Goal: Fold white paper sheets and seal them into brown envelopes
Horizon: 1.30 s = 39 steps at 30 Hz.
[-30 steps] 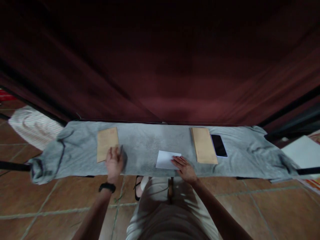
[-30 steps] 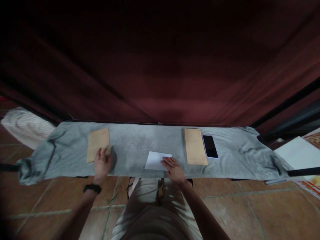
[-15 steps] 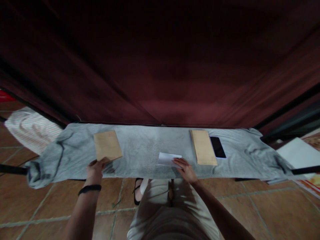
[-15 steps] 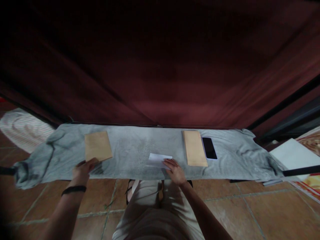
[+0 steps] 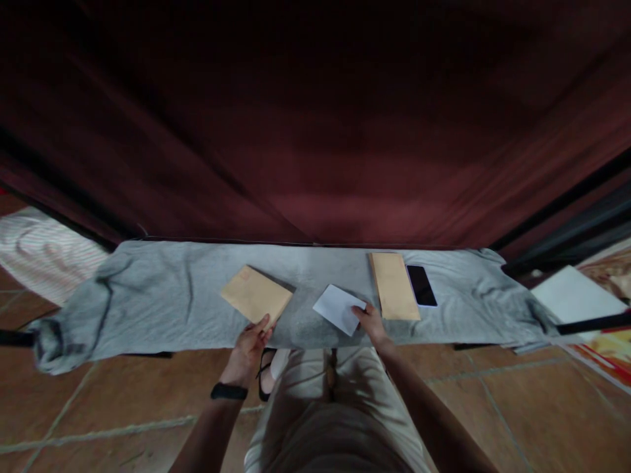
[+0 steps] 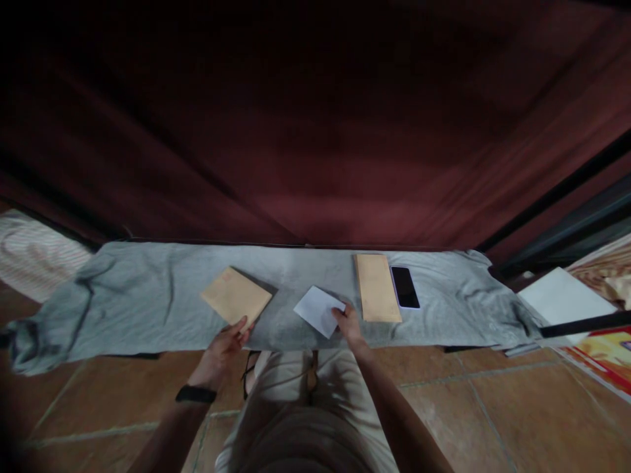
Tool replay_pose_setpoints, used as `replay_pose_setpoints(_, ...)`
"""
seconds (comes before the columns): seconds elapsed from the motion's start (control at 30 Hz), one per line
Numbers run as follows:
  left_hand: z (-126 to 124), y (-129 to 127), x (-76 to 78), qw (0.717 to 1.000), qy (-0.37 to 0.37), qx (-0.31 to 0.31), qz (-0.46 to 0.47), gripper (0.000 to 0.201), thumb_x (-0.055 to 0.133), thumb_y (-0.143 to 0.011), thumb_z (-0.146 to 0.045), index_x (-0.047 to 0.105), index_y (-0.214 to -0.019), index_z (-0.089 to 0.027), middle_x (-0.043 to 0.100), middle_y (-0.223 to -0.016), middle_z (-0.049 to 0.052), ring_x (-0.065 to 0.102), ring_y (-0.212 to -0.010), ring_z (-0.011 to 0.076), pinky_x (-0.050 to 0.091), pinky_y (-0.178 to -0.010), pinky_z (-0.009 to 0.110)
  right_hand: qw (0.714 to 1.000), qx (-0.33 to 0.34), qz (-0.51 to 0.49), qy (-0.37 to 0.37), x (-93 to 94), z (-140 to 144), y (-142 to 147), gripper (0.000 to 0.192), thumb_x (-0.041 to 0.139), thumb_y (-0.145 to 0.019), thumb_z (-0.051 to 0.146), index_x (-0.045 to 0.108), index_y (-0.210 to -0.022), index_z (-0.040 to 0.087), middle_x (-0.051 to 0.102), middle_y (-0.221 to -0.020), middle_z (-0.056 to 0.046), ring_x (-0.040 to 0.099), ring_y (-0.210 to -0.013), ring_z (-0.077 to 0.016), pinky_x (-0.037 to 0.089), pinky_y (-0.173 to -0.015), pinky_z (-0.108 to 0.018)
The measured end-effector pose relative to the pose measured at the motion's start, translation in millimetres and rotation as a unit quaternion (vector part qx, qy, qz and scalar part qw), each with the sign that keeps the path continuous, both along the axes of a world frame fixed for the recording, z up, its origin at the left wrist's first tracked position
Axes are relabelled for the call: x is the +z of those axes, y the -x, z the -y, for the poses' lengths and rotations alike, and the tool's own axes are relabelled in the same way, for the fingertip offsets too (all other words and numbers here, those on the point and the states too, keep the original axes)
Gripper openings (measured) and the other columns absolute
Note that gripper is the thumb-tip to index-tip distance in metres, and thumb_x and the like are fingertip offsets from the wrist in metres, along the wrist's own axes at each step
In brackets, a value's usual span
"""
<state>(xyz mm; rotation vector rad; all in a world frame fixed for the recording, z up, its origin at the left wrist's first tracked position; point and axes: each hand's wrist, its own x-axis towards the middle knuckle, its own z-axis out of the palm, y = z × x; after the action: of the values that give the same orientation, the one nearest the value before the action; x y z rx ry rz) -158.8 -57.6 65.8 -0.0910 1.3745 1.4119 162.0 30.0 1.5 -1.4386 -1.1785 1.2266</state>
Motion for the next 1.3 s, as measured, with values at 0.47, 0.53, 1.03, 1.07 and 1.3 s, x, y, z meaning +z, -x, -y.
replay_pose_setpoints(0.47, -10, -38, -15.8, 0.999, 0.014, -0.01, -0.045, 0.018, 0.072, -0.081, 0.0, 0.068, -0.082, -0.017, 0.074, -0.075, -0.001, 0.071, -0.066, 0.0114, 0.057, -0.066, 0.021, 0.937, -0.016, 0.293, -0.19, -27.1, 13, -8, 0.06, 0.048, -0.087, 0.017, 0.049, -0.146, 0.016, 0.063, -0.113, -0.014, 0.065, -0.093, -0.026, 0.056, -0.087, -0.041)
replay_pose_setpoints(0.53, -12, -42, -17.2, 0.999, 0.018, -0.018, -0.042, 0.018, 0.071, -0.082, 0.0, 0.068, -0.081, -0.018, 0.075, -0.076, 0.0, 0.072, -0.069, 0.0123, 0.058, -0.07, 0.022, 0.93, 0.004, 0.317, -0.187, -27.4, 10, -9, 0.062, 0.046, -0.086, 0.012, 0.05, -0.147, 0.016, 0.062, -0.114, -0.015, 0.064, -0.099, -0.0277, 0.056, -0.092, -0.042)
replay_pose_setpoints(1.03, -13, -58, -13.8, 0.993, -0.005, -0.118, -0.008, 0.003, 0.07, -0.085, -0.017, 0.068, -0.087, -0.018, 0.078, -0.09, 0.009, 0.077, -0.088, 0.0193, 0.061, -0.086, 0.031, 0.829, 0.173, 0.476, -0.238, -1.2, 25, 50, 0.047, 0.043, -0.106, 0.026, 0.049, -0.151, 0.014, 0.044, -0.16, -0.014, 0.04, -0.148, -0.027, 0.031, -0.123, -0.048)
replay_pose_setpoints(1.07, -12, -58, -14.0, 0.99, 0.003, -0.14, 0.0, 0.003, 0.069, -0.085, -0.018, 0.069, -0.087, -0.017, 0.078, -0.091, 0.011, 0.077, -0.089, 0.0208, 0.061, -0.086, 0.033, 0.826, 0.174, 0.483, -0.231, -0.9, 26, 55, 0.047, 0.043, -0.106, 0.027, 0.049, -0.151, 0.014, 0.044, -0.16, -0.014, 0.04, -0.148, -0.0272, 0.029, -0.123, -0.049)
replay_pose_setpoints(1.3, -1, -94, -27.4, 0.921, -0.091, -0.325, -0.197, 0.028, 0.067, -0.087, -0.039, 0.073, -0.097, -0.014, 0.078, -0.107, 0.019, 0.075, -0.102, 0.0304, 0.058, -0.099, 0.048, 0.816, 0.184, 0.488, -0.25, -3.6, 26, 56, 0.05, 0.043, -0.107, 0.03, 0.045, -0.154, 0.015, 0.042, -0.162, -0.013, 0.04, -0.149, -0.0268, 0.027, -0.124, -0.049)
